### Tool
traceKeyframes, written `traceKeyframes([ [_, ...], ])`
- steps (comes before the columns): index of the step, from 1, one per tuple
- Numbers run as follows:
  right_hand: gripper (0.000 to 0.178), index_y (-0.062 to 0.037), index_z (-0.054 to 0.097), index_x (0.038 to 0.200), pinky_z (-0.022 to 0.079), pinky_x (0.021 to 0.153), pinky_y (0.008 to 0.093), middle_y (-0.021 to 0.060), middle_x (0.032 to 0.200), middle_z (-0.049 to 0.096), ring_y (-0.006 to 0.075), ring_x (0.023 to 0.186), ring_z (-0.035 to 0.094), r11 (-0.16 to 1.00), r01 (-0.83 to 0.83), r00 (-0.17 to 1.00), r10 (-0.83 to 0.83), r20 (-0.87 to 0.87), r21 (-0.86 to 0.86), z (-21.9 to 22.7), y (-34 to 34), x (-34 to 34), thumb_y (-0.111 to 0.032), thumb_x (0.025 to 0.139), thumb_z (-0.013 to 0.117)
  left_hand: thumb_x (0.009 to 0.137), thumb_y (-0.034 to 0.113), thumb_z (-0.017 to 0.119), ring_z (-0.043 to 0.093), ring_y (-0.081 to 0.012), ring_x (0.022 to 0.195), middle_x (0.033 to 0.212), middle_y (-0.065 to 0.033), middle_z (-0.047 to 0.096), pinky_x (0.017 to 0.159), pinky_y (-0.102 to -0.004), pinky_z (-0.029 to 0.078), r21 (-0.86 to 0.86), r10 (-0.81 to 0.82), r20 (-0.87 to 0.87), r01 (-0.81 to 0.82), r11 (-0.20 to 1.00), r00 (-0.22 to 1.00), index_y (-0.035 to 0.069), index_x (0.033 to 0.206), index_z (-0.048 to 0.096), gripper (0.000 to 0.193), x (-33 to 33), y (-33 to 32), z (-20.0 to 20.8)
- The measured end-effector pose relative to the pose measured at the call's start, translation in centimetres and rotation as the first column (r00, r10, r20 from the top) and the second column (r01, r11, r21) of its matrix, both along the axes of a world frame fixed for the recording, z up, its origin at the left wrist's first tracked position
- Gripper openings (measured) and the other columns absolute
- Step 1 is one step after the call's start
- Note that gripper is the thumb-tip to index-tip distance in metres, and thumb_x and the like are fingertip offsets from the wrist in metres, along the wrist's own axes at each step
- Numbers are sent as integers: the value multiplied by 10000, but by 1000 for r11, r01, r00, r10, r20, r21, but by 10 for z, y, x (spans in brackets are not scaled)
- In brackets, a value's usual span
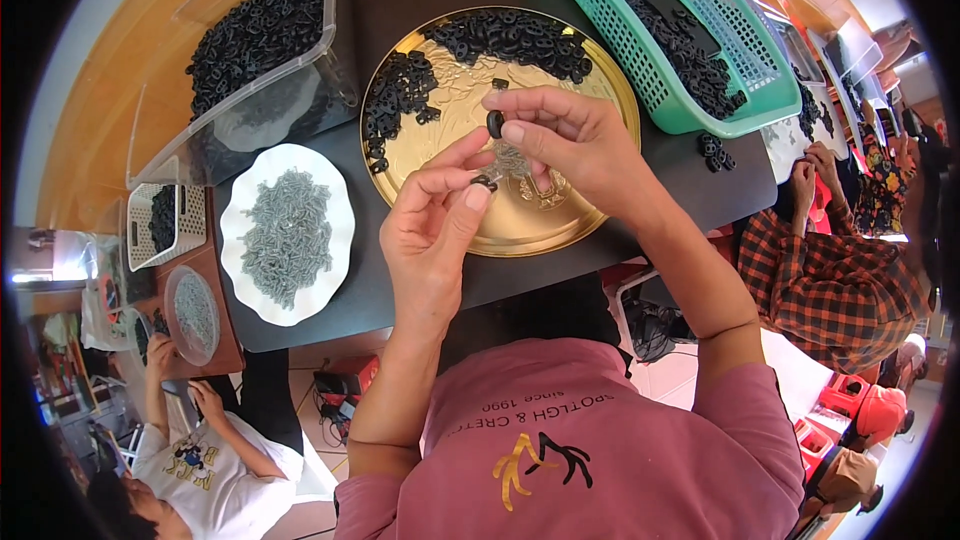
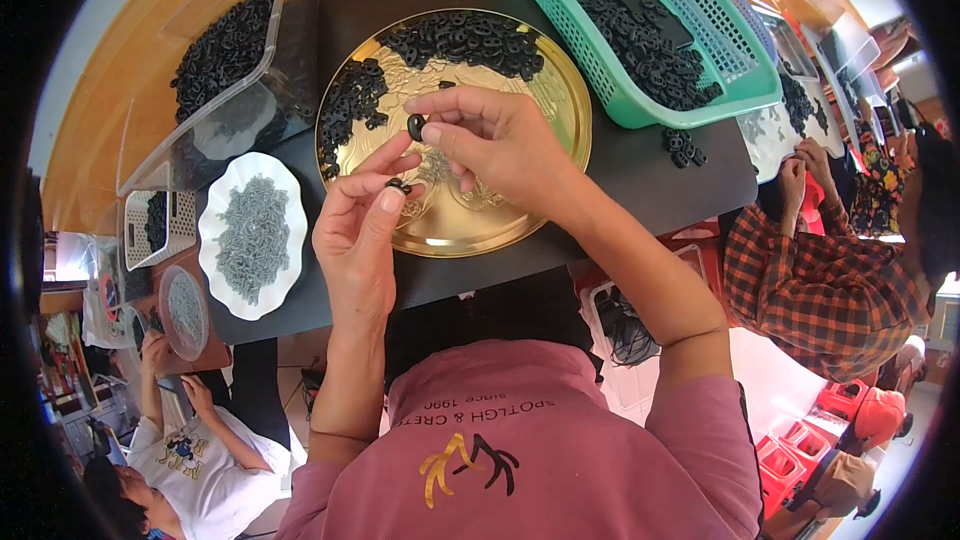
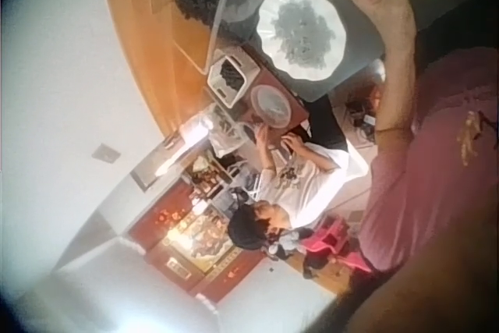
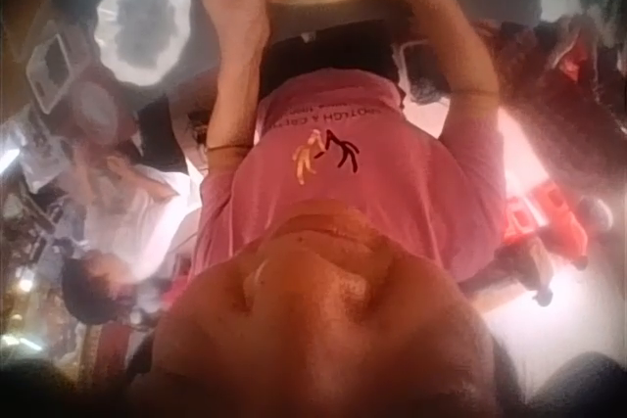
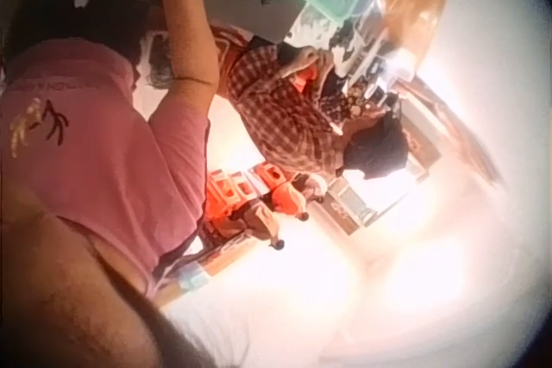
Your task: The person assembles small fasteners by picking up screws and plastic clips from a tray and inserting the screws into the clips by hand.
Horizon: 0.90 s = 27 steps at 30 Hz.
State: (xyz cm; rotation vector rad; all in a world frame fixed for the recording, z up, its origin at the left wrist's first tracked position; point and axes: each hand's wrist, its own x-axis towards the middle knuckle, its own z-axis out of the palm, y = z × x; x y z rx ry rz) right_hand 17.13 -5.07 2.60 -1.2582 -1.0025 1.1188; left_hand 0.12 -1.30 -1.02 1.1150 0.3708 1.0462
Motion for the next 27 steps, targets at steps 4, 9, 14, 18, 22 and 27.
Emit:
traceKeyframes([
  [4,282,-13,609,1179,443,522,182,2,863,631,34,596,501,1000,-6,1000,5,24,11,3,-8,-4,-63,902,602,894,24,593,545,-214,1128,1291,-204,526,970,-330,429,-62,-41,2,42,997,999,14,998,574,106,-2,-3,2],
  [9,275,-2,612,1161,418,520,183,-5,780,615,27,588,495,998,39,996,-43,79,52,2,-13,-11,-60,893,609,904,19,572,564,-233,1113,1289,-211,519,932,-355,496,-108,-37,42,41,993,998,-6,1010,562,109,1,-5,4],
  [14,250,6,628,1120,401,519,185,-7,713,605,24,596,499,991,106,993,-111,51,88,-2,-15,-13,-66,880,619,905,16,568,573,-243,1108,1296,-214,511,933,-372,504,-108,-13,35,17,994,999,-12,1009,559,108,3,-9,5],
  [18,226,4,637,1088,416,534,187,5,741,636,22,618,517,987,111,990,-119,69,112,-9,-15,-12,-70,874,626,904,13,568,571,-249,1114,1300,-219,508,945,-369,491,-95,-7,20,9,995,1000,-10,1007,559,106,5,-10,4],
  [22,228,13,636,1071,438,543,198,25,770,651,30,638,548,965,167,966,-202,163,202,-20,-14,-9,-64,857,648,902,12,575,568,-250,1119,1297,-221,515,961,-362,461,-68,-8,6,9,998,1000,-4,1009,561,109,7,-10,7],
  [27,183,23,644,989,460,534,212,56,806,652,56,647,577,981,173,955,-190,230,93,-14,-18,-10,-64,832,679,896,22,595,568,-220,1104,1255,-208,558,967,-337,432,-62,2,-2,-2,998,1000,13,1003,567,111,4,-4,6],
])
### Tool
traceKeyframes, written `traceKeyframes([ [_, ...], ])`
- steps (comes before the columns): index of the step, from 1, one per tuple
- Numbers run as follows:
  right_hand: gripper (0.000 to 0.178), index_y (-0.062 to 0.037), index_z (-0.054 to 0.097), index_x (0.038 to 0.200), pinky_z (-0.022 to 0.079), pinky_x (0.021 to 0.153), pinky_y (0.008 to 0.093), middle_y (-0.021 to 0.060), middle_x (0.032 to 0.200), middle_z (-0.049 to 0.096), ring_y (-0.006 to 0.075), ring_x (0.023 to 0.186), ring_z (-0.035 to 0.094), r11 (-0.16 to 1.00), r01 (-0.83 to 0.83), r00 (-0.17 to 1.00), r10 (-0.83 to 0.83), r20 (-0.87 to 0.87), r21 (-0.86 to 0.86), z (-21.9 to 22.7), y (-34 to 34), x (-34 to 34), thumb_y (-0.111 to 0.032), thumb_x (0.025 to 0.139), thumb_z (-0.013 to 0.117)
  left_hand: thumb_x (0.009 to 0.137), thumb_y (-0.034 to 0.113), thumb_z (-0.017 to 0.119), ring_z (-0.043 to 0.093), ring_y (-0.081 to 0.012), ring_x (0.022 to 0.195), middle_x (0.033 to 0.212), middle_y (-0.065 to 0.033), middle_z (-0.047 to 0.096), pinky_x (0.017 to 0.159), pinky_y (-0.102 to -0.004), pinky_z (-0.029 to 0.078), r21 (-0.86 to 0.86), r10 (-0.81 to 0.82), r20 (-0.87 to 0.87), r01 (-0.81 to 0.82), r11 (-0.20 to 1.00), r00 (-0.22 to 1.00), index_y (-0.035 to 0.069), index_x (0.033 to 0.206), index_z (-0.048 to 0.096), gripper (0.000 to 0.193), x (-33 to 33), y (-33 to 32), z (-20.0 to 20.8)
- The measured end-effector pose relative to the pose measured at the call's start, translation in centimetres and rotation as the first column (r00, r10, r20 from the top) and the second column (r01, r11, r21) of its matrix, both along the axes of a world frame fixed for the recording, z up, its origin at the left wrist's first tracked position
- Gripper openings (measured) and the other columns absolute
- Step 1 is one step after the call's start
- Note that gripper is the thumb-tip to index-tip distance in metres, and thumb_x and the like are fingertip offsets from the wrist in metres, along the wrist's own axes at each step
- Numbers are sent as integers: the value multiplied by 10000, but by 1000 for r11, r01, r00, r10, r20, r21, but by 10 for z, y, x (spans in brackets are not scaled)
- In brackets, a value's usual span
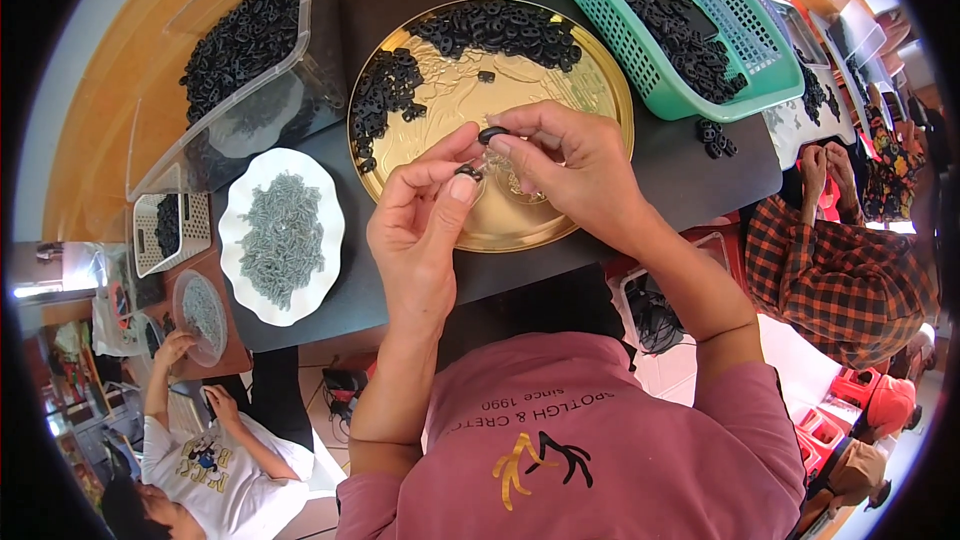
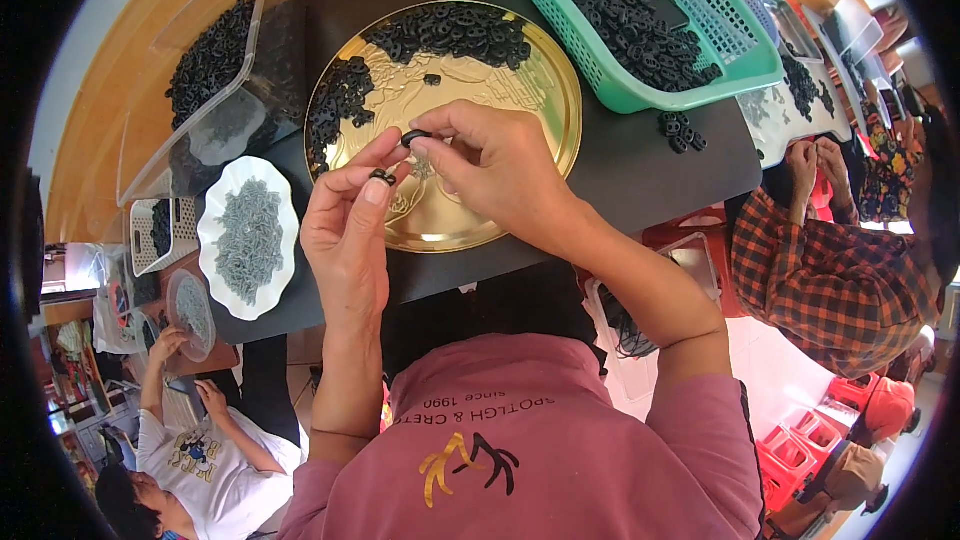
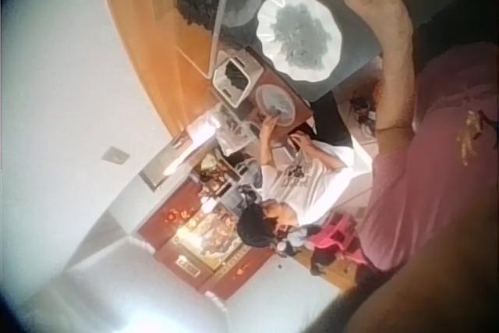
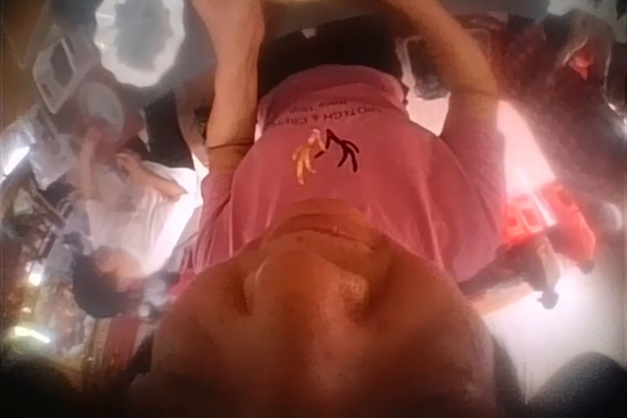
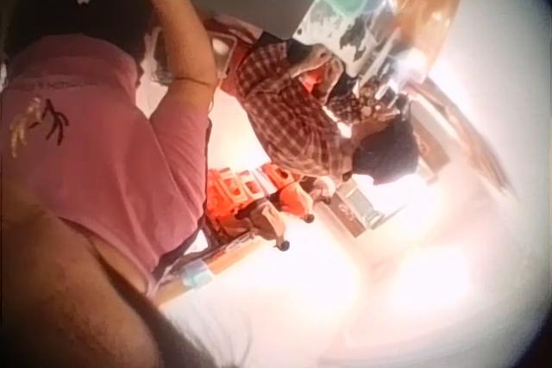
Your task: The person assembles small fasteners by picking up screws and plastic clips from a tray and inserting the screws into the clips by hand.
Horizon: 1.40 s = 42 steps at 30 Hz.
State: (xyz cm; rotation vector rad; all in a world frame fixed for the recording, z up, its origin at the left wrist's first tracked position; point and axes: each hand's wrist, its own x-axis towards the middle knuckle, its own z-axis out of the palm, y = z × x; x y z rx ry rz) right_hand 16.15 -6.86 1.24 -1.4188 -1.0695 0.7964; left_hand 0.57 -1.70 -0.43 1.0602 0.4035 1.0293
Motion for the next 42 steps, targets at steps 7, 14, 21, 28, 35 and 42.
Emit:
traceKeyframes([
  [7,194,-7,667,988,412,540,199,52,844,620,58,628,521,980,-35,913,-49,404,197,0,-5,1,21,796,673,895,26,600,573,-202,1086,1243,-202,569,964,-325,435,-58,-11,17,12,998,1000,10,1000,565,112,1,0,0],
  [14,199,11,660,1048,425,540,183,43,860,647,56,610,528,997,46,992,-38,-122,63,-2,-4,-4,-37,856,646,903,43,590,599,-188,979,1120,-168,604,897,-327,473,-109,18,16,-16,994,1000,7,1020,572,124,3,-2,1],
  [21,186,20,653,1014,415,531,188,13,749,629,47,584,536,1000,-10,927,8,-376,-3,7,-6,-4,-98,870,654,897,64,622,579,-104,707,838,-61,627,676,-229,467,-214,14,4,-13,977,1000,-18,1014,576,150,6,0,0],
  [28,168,13,654,999,414,539,179,14,757,632,42,589,535,999,38,952,-24,-304,38,8,-9,-8,-104,878,650,899,53,615,577,-103,690,849,-72,632,659,-230,473,-236,-1,7,3,972,1000,-19,1012,573,140,10,0,-2],
  [35,164,16,649,1005,431,548,178,18,777,639,43,613,547,997,55,964,-40,-264,50,8,-9,-12,-93,883,646,900,49,611,581,-104,685,846,-76,635,649,-227,478,-239,9,6,-7,971,1000,-25,1007,572,135,10,0,-1],
  [42,153,20,644,1002,452,566,176,19,816,644,35,646,552,989,86,978,-61,-199,122,2,-6,-16,-75,881,647,904,60,598,583,-133,671,834,-94,636,644,-262,483,-254,12,-51,-25,967,999,-13,985,583,110,8,-1,1],
])
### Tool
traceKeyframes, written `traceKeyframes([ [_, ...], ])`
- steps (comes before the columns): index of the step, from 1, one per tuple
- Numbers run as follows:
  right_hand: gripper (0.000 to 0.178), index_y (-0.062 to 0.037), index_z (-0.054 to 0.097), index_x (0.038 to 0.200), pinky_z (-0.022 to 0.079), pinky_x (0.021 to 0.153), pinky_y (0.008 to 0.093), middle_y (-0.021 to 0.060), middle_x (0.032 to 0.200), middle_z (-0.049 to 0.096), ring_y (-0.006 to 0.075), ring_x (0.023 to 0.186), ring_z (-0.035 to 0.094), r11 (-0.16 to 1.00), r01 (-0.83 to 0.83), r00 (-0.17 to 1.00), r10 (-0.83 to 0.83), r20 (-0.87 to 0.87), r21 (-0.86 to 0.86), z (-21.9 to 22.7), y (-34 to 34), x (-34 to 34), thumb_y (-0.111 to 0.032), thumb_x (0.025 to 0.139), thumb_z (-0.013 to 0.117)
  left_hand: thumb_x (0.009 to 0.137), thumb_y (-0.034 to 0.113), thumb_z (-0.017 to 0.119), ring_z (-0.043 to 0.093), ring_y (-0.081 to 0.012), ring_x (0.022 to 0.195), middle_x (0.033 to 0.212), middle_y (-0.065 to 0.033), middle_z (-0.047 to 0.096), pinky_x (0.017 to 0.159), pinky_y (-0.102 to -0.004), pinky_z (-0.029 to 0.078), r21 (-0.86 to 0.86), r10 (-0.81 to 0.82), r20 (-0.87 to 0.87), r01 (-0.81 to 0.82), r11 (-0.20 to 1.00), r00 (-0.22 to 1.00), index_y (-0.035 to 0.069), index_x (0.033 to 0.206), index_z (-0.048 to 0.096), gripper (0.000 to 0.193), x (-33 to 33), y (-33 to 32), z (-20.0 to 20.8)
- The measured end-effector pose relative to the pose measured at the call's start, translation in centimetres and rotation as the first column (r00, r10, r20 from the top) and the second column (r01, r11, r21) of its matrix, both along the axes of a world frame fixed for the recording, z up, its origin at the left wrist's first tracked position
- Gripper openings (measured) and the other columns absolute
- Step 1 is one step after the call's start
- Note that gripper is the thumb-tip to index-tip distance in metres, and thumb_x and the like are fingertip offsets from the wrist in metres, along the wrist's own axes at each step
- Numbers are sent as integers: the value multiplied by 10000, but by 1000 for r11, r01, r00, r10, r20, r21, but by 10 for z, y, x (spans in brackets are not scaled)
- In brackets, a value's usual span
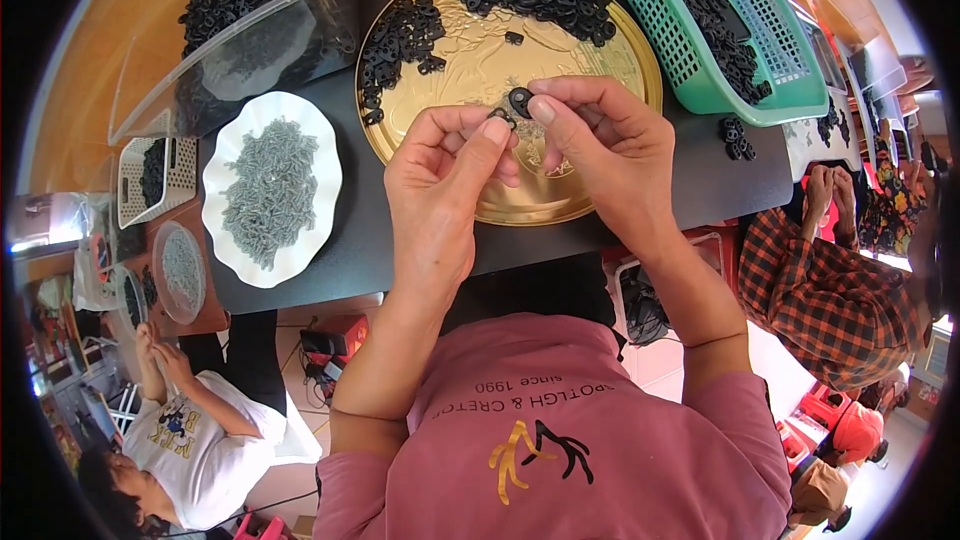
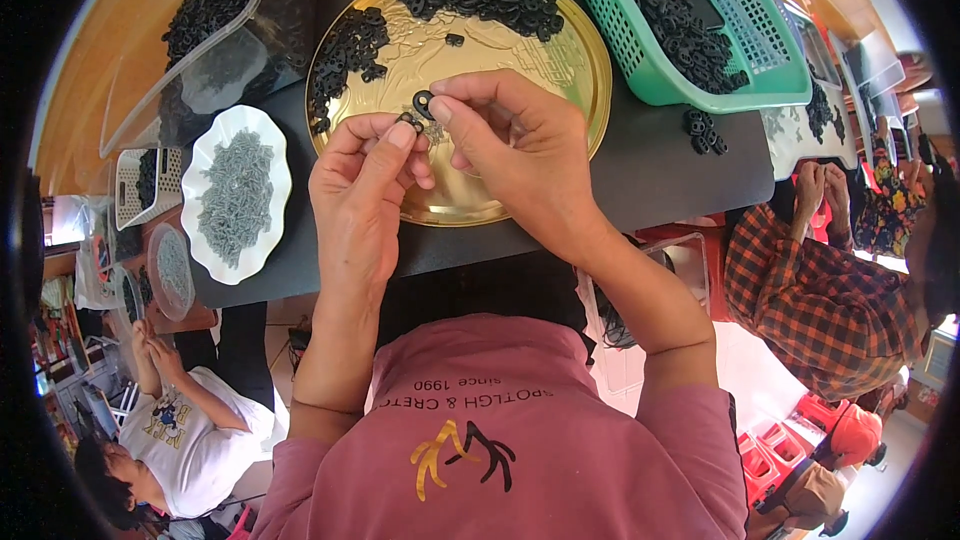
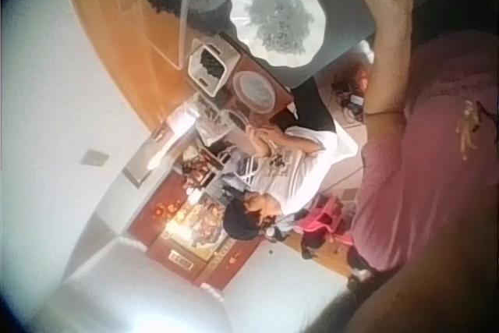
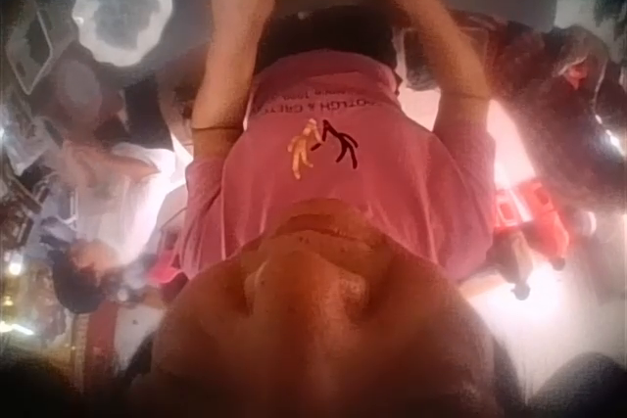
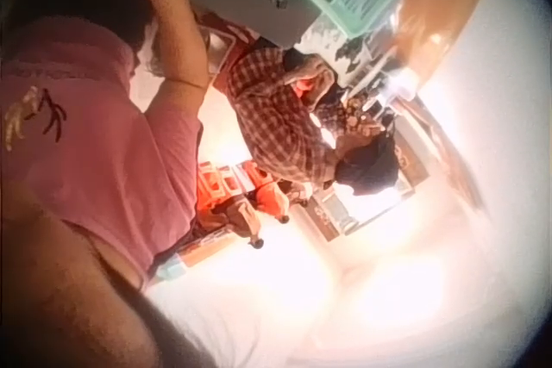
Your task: The person assembles small fasteners by picking up screws and plastic clips from a tray and inserting the screws into the clips by hand.
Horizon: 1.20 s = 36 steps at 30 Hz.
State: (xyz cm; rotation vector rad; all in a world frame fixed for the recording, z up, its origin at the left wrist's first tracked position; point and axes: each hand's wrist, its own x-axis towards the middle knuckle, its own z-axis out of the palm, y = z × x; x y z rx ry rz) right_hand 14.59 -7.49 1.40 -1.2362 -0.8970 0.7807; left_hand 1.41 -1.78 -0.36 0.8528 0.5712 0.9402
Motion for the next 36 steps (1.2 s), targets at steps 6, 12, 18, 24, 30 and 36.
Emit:
traceKeyframes([
  [6,155,26,638,1008,468,580,177,21,825,646,37,681,567,1000,1,1000,-1,29,15,-3,3,-4,-62,879,643,894,49,617,603,-122,676,842,-94,644,629,-242,495,-88,-10,94,18,996,996,-22,996,582,128,1,0,-3],
  [12,162,38,627,1032,476,600,184,50,888,650,50,704,573,999,-29,999,28,19,14,2,2,-6,-27,883,626,892,59,627,613,-131,679,847,-103,651,617,-250,501,-122,4,116,10,993,993,-17,986,590,126,2,-1,-1],
  [18,165,43,624,1045,470,600,186,62,932,645,48,694,553,998,-33,998,30,50,57,0,3,-7,-2,886,612,889,57,631,616,-136,668,842,-111,658,612,-250,502,-111,20,144,-3,994,989,-20,959,602,107,3,-3,0],
  [24,122,33,612,991,495,656,199,42,836,644,62,747,601,997,-68,997,66,39,32,3,1,-7,-31,888,622,884,56,638,619,-142,654,815,-113,661,622,-245,506,-116,6,125,9,993,992,-22,963,602,117,2,-4,-1],
  [30,149,25,602,1001,491,625,199,49,870,648,61,749,596,972,-221,972,213,-98,-79,13,-3,13,-44,874,643,854,-2,658,607,-106,740,853,-74,636,687,-214,497,131,-45,-20,47,990,999,-18,997,594,157,-9,-1,0],
  [36,256,0,552,1074,473,578,201,57,873,648,66,712,591,902,-408,905,380,-192,-137,29,-1,27,-72,859,671,780,-30,713,526,-67,790,925,-19,575,717,-208,449,511,-47,-172,130,850,984,-1,1045,613,286,-12,6,3],
])
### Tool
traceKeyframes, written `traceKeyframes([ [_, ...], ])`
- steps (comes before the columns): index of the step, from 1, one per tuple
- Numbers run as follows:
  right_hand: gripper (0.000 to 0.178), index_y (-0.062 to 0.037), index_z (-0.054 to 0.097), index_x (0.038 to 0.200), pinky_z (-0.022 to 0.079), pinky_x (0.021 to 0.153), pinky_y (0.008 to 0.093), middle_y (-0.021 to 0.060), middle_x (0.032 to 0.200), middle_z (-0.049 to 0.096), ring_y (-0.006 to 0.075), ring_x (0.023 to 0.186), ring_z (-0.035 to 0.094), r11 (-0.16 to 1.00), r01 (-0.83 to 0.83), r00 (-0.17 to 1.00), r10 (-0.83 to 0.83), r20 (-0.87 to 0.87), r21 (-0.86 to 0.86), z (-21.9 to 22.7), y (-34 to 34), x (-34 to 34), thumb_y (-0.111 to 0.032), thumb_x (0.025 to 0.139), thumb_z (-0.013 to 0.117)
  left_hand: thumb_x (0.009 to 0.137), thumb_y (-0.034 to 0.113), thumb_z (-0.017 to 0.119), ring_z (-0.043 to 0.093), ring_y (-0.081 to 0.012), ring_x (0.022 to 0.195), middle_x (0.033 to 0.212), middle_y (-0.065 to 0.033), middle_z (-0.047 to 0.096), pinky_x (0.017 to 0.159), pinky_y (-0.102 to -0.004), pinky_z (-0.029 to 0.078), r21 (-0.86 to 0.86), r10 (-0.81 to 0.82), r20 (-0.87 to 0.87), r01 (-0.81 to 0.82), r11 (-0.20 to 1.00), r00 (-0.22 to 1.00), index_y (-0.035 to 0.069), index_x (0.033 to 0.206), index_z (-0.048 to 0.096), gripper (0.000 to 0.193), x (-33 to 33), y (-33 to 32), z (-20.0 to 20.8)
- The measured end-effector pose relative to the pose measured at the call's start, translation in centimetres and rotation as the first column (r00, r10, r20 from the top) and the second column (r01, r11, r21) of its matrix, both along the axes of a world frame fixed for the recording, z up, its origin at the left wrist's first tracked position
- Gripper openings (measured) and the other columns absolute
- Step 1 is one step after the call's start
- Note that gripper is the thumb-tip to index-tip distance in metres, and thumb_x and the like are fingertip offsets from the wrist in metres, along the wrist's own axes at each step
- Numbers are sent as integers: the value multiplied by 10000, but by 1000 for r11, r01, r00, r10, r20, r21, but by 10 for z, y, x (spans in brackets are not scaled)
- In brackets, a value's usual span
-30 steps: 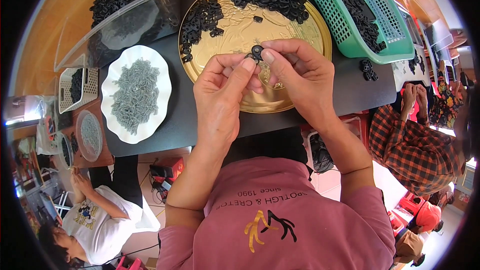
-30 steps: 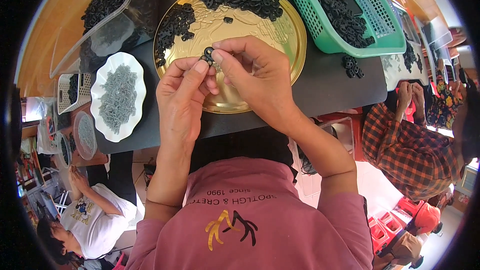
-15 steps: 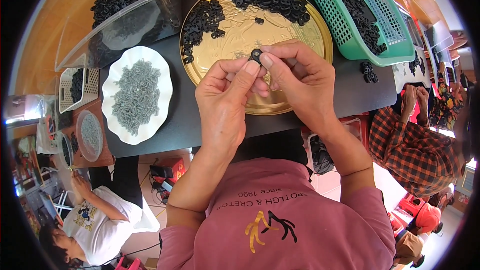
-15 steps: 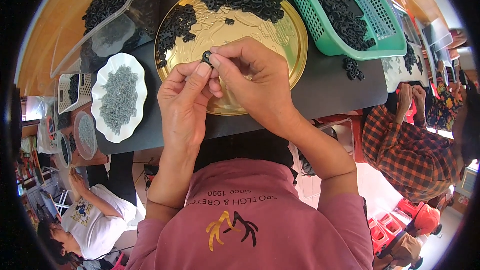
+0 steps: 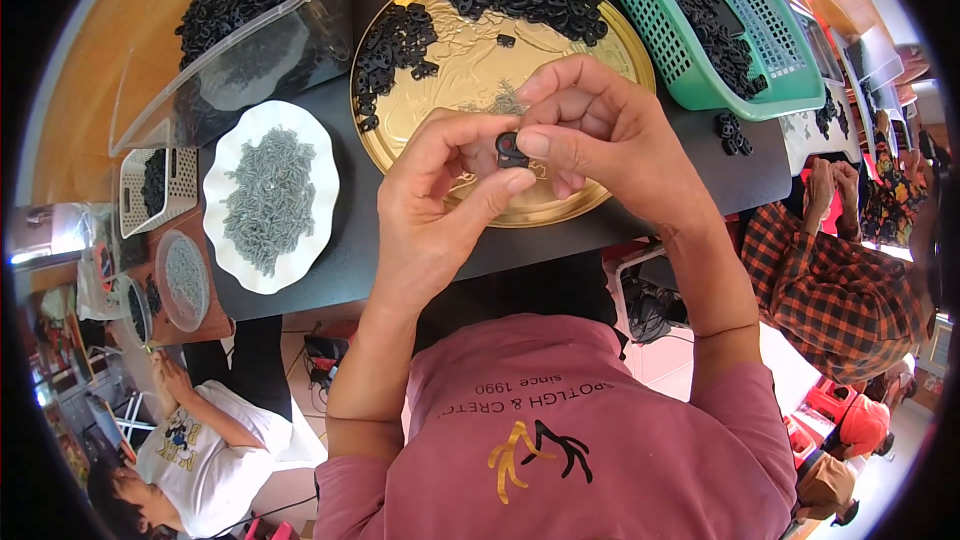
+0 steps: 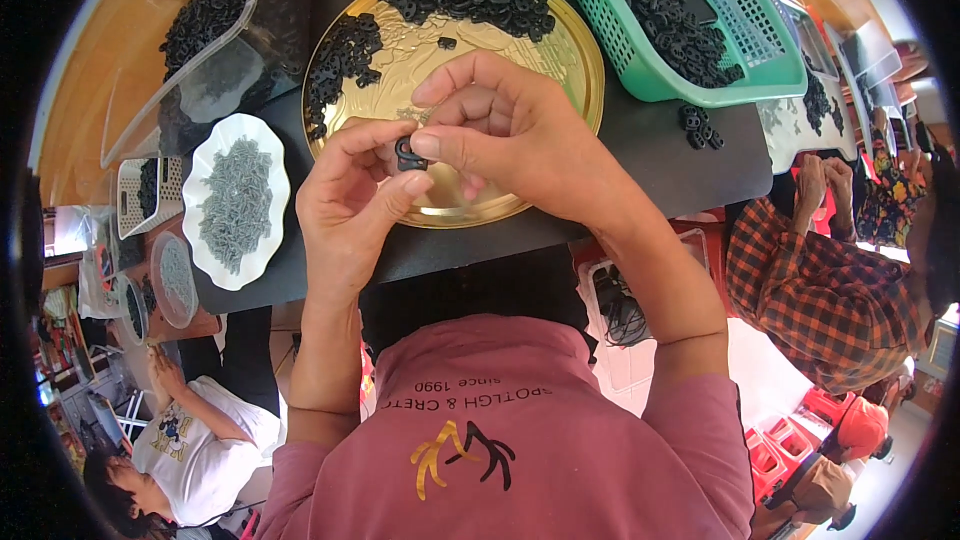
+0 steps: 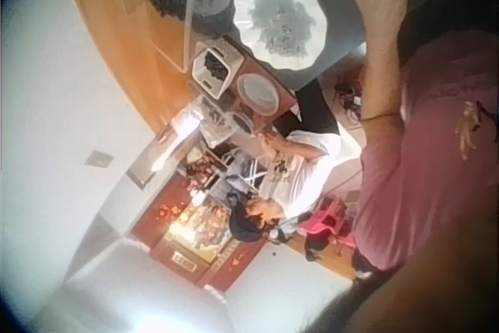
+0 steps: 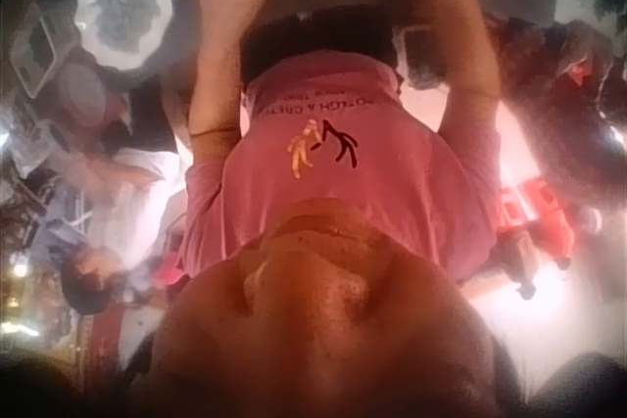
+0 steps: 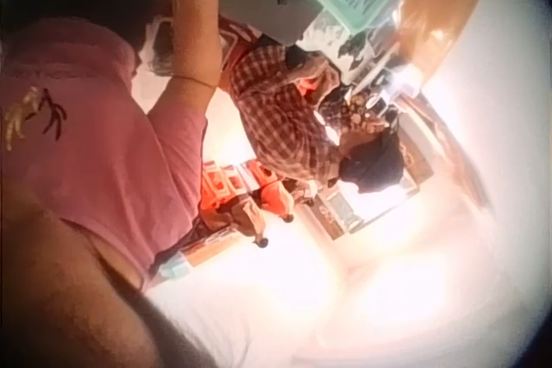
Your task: The person assembles small fasteners by picking up screws and plastic clips from a tray and inserting the screws into the clips by hand.
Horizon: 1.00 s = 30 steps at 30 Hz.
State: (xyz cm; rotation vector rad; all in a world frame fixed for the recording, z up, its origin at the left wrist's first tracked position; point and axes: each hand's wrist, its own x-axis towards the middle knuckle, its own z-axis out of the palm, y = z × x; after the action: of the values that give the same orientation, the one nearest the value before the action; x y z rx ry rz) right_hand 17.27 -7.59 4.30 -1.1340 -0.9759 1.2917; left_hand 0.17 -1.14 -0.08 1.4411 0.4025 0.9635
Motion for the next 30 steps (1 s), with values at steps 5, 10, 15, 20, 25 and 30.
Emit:
traceKeyframes([
  [5,264,-11,549,1075,441,547,190,51,848,647,60,668,568,999,-45,999,45,-1,-30,-2,1,-1,-99,860,676,740,-21,741,497,-67,713,903,-27,567,675,-210,436,138,49,-80,-38,990,996,8,1001,628,285,2,1,0],
  [10,260,-9,633,913,394,483,181,3,712,595,30,547,492,992,47,997,-39,64,-121,-10,-2,-1,-267,889,660,724,-11,758,490,-75,671,897,-38,568,627,-200,420,176,90,-58,-79,981,994,9,975,630,282,2,2,-3],
  [15,284,-22,663,860,313,446,174,-46,626,519,11,510,418,980,26,996,-9,85,-199,-10,-5,-8,-306,884,668,707,-8,771,489,-78,639,877,-45,567,581,-203,411,277,132,-77,-105,955,988,11,966,633,294,3,3,-3],
  [20,253,-27,660,855,264,439,179,-60,611,492,3,506,375,982,17,1000,-13,20,-189,-13,-6,-10,-278,887,668,701,-8,773,501,-84,618,852,-56,588,556,-211,417,339,159,-89,-121,933,983,11,954,646,284,1,5,-2],
  [25,220,-28,645,820,283,451,180,-37,614,511,22,506,407,989,-40,992,22,-123,-142,-16,-6,-12,-237,888,664,697,-6,775,513,-93,600,821,-67,606,535,-217,420,410,189,-98,-133,902,977,10,940,657,270,-1,6,0],
  [30,204,-30,642,816,327,461,185,-21,623,530,39,511,435,987,-54,987,30,-158,-152,-19,-6,-11,-221,888,658,693,-5,778,518,-97,598,791,-71,604,528,-222,422,460,207,-85,-146,876,975,1,925,652,263,-1,4,0],
])
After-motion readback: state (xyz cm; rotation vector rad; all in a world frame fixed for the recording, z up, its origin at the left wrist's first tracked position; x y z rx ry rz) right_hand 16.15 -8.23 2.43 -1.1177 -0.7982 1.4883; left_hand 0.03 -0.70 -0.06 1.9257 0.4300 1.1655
